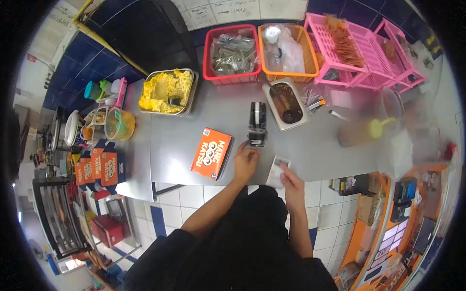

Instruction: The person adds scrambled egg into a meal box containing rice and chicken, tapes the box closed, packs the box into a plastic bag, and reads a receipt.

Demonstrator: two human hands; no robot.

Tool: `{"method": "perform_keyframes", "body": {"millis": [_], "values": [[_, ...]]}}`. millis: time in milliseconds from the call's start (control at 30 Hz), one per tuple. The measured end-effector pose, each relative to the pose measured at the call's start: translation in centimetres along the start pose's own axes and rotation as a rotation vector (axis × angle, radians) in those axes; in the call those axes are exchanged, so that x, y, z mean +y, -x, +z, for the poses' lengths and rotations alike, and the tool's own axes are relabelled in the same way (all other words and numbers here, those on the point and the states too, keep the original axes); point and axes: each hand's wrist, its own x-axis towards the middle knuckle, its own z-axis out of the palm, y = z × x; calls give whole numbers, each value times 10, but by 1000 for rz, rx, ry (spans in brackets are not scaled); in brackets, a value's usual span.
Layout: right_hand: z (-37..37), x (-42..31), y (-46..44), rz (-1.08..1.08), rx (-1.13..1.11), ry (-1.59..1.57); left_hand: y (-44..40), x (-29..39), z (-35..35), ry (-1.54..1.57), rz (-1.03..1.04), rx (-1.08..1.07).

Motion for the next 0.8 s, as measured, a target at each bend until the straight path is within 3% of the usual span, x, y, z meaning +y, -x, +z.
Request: {"method": "perform_keyframes", "body": {"millis": [133, 167, 200, 233, 333, 367, 433, 500, 600, 667, 700, 800], "values": [[55, -41, -24, -46, -260, 88, -12, 21, -25, -215, -335, -301], [73, -34, -32, -128, -313, 69, -8, 18, -36, -172, -287, -298], [93, -22, -42, -213, -364, 49, 16, -34, -22, 52, -157, -203], [110, -14, -49, -248, -407, 72, 22, -36, -29, -3, 14, -120], [154, 4, -63, -269, -375, 194, 45, -14, -76, -145, -68, -364], [165, 20, -68, -374, -340, 275, 56, -8, -96, -230, -292, -621], [183, 36, -74, -509, -250, 487, 59, 13, -149, -241, -361, -882], [194, 56, -78, -635, -140, 725, 58, 17, -190, -252, -412, -942], [208, 27, -60, -367, -151, 912, 39, 15, -243, -139, -411, -853], [214, 17, -58, -289, -129, 1011, 12, 12, -261, -99, -524, -803], [217, 16, -57, -250, -116, 1058, -6, 14, -263, -119, -437, -762], [216, 43, -64, -389, 2, 1093, -61, -5, -245, -63, -244, -675]]}}
